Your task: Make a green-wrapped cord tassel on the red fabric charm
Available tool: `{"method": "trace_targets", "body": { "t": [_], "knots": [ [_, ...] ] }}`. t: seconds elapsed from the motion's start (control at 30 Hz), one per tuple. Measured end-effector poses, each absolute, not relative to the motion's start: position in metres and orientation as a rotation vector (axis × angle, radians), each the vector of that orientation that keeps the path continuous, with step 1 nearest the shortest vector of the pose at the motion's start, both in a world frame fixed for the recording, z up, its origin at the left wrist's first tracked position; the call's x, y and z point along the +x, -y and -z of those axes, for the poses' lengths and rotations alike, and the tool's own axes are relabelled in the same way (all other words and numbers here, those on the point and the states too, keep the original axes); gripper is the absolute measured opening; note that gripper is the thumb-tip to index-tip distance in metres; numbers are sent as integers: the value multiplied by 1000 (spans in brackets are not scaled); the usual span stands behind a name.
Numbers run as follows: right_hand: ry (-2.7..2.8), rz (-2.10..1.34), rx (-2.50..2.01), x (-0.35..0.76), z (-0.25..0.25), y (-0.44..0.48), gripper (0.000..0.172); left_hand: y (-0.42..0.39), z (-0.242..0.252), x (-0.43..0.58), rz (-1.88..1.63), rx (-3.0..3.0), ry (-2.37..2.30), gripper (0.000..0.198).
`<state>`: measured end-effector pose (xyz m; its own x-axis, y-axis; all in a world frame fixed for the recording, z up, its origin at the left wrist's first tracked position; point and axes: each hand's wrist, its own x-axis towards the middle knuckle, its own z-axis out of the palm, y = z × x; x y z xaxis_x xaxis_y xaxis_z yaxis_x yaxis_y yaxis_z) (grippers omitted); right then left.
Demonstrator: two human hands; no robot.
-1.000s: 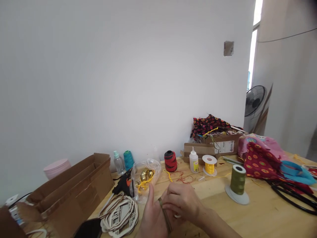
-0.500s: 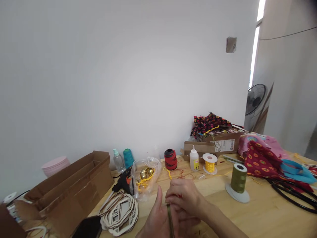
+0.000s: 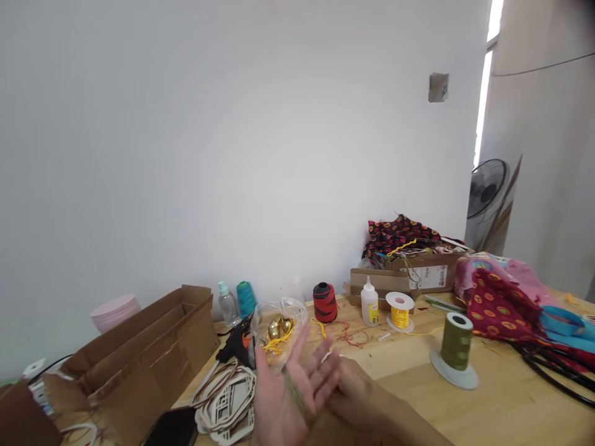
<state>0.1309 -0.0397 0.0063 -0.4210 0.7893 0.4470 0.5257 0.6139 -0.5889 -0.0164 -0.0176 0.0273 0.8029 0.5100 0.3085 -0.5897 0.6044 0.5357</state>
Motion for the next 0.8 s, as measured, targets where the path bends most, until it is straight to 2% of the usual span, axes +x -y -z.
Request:
{"method": "trace_targets", "body": {
  "t": [0.17,0.37,0.6,0.8],
  "knots": [
    [2383,-186,-938,130,-15,44,14,-1,-20,-24,-848,605,210,82],
    [2322,-77,-935,132,-26,48,10,-7,-13,-23,-812,517,80,76],
    [2183,73,-920,139,-24,44,30,20,-22,-3,-632,493,-103,65],
    [2137,106,-947,146,-31,44,33,38,-22,7,-404,473,-229,75]
  ]
}}
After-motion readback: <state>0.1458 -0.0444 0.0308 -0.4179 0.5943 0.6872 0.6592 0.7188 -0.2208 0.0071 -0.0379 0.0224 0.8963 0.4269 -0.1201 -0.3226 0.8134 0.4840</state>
